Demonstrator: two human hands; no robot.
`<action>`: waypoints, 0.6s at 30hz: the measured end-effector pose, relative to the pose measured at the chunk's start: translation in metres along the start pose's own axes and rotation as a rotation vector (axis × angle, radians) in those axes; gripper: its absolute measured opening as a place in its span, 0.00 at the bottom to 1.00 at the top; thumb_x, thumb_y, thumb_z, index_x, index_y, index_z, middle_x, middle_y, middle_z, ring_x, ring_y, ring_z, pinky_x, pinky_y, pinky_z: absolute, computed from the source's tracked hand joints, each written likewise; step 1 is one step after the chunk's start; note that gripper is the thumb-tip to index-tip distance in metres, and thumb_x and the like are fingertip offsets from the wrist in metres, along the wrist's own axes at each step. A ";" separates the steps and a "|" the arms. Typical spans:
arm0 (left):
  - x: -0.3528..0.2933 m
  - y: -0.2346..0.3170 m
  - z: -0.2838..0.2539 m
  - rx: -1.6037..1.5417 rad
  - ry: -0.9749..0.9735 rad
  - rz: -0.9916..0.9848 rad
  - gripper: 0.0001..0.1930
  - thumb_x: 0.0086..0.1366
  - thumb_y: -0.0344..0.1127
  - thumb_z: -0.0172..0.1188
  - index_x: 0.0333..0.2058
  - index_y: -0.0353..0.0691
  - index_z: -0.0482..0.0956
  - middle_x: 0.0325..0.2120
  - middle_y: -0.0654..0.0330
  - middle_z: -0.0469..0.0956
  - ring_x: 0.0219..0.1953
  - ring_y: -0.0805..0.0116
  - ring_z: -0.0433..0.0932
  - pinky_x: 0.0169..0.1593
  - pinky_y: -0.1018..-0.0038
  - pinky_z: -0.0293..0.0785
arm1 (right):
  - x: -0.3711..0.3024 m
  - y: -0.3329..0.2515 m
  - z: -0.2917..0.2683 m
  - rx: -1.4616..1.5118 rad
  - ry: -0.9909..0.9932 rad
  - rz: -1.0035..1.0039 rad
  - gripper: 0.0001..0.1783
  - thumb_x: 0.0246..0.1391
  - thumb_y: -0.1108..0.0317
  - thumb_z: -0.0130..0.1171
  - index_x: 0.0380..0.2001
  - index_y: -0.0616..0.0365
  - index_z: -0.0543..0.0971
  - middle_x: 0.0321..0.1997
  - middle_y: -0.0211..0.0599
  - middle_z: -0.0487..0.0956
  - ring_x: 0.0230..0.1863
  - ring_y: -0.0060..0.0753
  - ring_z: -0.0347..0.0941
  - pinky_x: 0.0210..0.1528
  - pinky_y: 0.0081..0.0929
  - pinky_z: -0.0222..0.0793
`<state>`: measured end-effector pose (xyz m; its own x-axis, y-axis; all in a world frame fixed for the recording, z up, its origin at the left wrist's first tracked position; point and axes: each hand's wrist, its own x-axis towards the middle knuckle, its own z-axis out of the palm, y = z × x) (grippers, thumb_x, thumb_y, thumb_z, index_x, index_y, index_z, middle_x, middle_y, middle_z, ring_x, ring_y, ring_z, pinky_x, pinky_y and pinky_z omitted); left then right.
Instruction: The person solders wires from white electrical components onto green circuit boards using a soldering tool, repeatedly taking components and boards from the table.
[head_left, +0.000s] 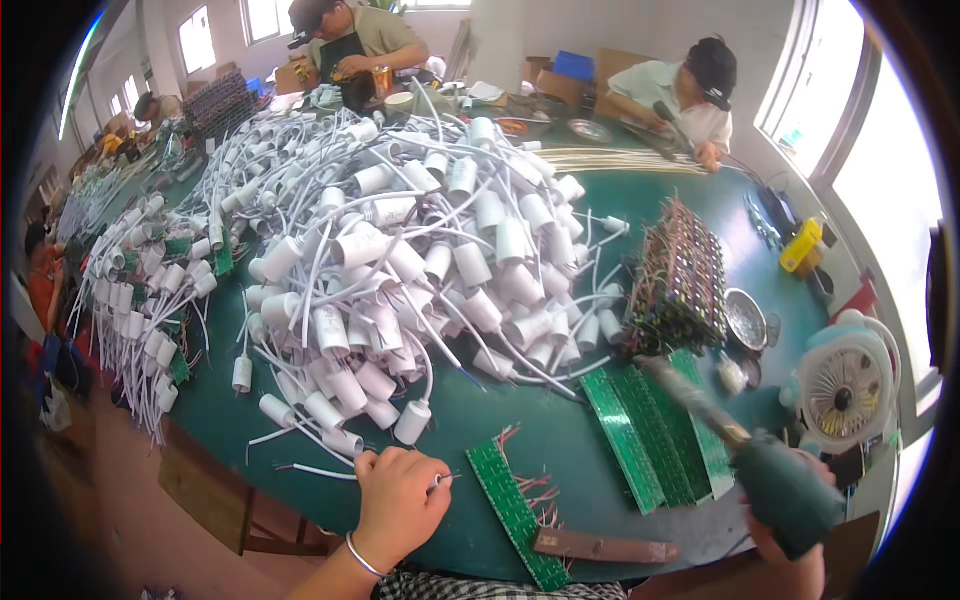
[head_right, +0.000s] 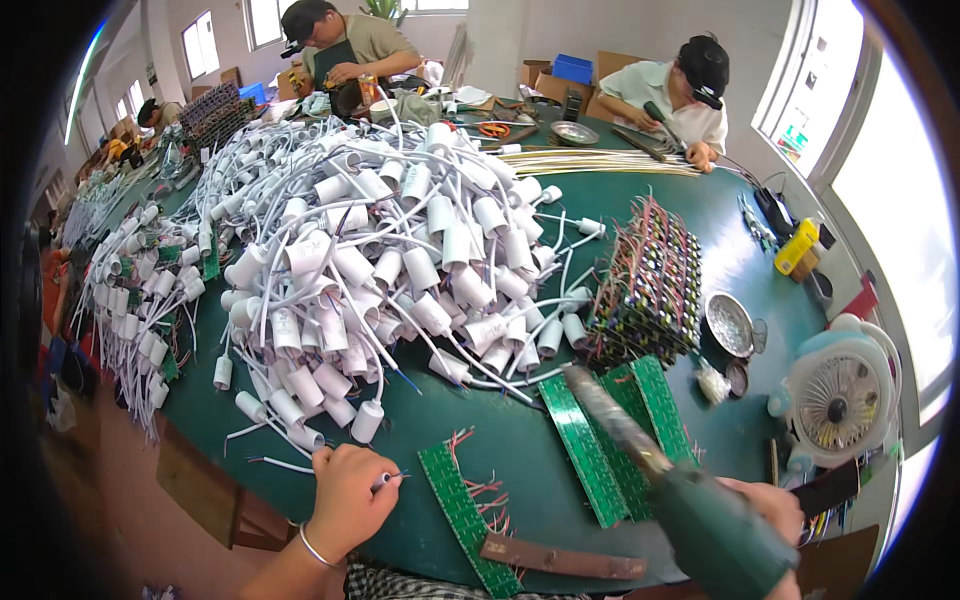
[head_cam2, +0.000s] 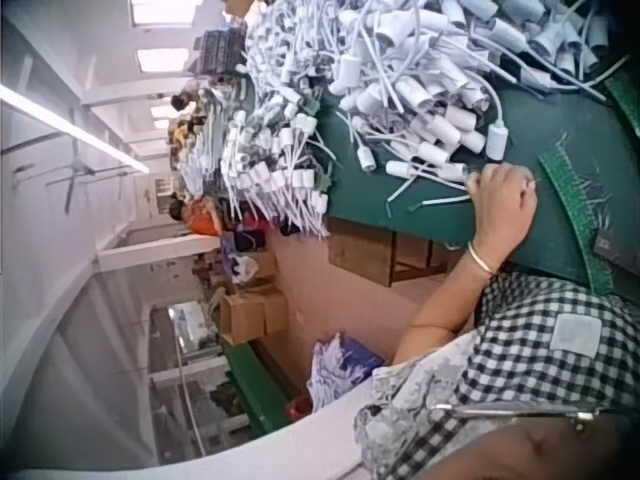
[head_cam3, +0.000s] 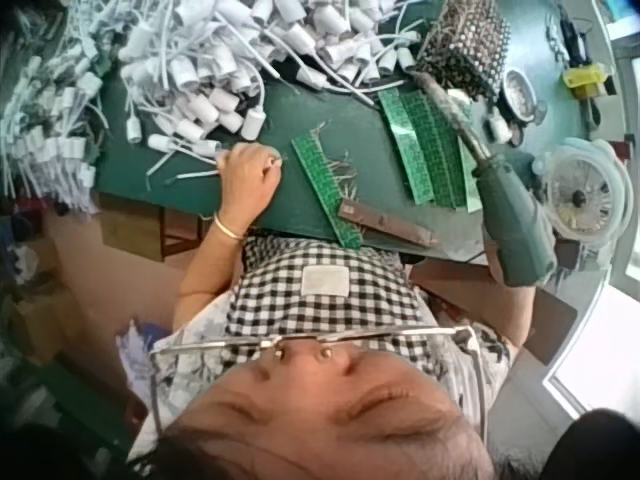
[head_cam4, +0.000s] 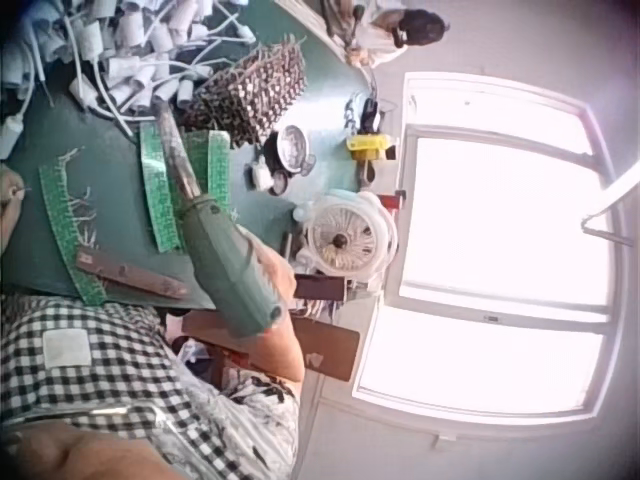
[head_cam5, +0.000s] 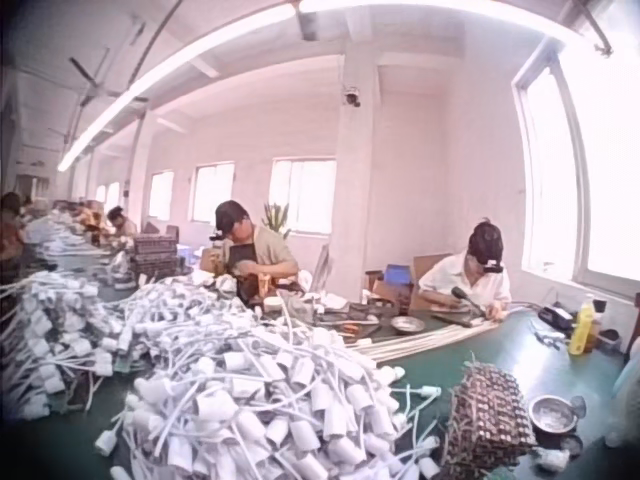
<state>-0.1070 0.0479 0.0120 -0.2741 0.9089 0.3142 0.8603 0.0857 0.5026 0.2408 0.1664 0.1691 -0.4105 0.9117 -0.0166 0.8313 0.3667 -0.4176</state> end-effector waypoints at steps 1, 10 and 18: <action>0.004 0.001 0.004 -0.017 -0.005 -0.011 0.04 0.48 0.32 0.63 0.24 0.47 0.77 0.24 0.67 0.74 0.32 0.65 0.70 0.41 0.63 0.54 | -0.012 0.019 0.004 -0.033 0.277 -0.095 0.14 0.42 0.61 0.63 0.35 0.53 0.80 0.33 0.35 0.80 0.33 0.37 0.77 0.38 0.30 0.70; 0.029 0.000 0.020 0.009 0.052 -0.053 0.05 0.46 0.32 0.62 0.23 0.45 0.75 0.24 0.68 0.74 0.32 0.65 0.68 0.42 0.63 0.51 | -0.001 -0.007 0.112 1.039 -0.318 0.270 0.25 0.55 0.61 0.57 0.52 0.65 0.70 0.25 0.31 0.76 0.23 0.21 0.69 0.26 0.17 0.63; 0.028 -0.003 0.022 -0.004 0.050 -0.070 0.06 0.44 0.32 0.63 0.22 0.45 0.75 0.25 0.67 0.74 0.32 0.64 0.68 0.42 0.64 0.52 | -0.005 -0.030 0.144 0.845 -0.266 -0.048 0.15 0.54 0.67 0.57 0.43 0.63 0.77 0.27 0.37 0.77 0.25 0.30 0.73 0.30 0.30 0.70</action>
<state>-0.1079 0.0823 0.0019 -0.3549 0.8792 0.3178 0.8363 0.1466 0.5283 0.1642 0.1239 0.0505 -0.5988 0.7871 -0.1482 0.2994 0.0484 -0.9529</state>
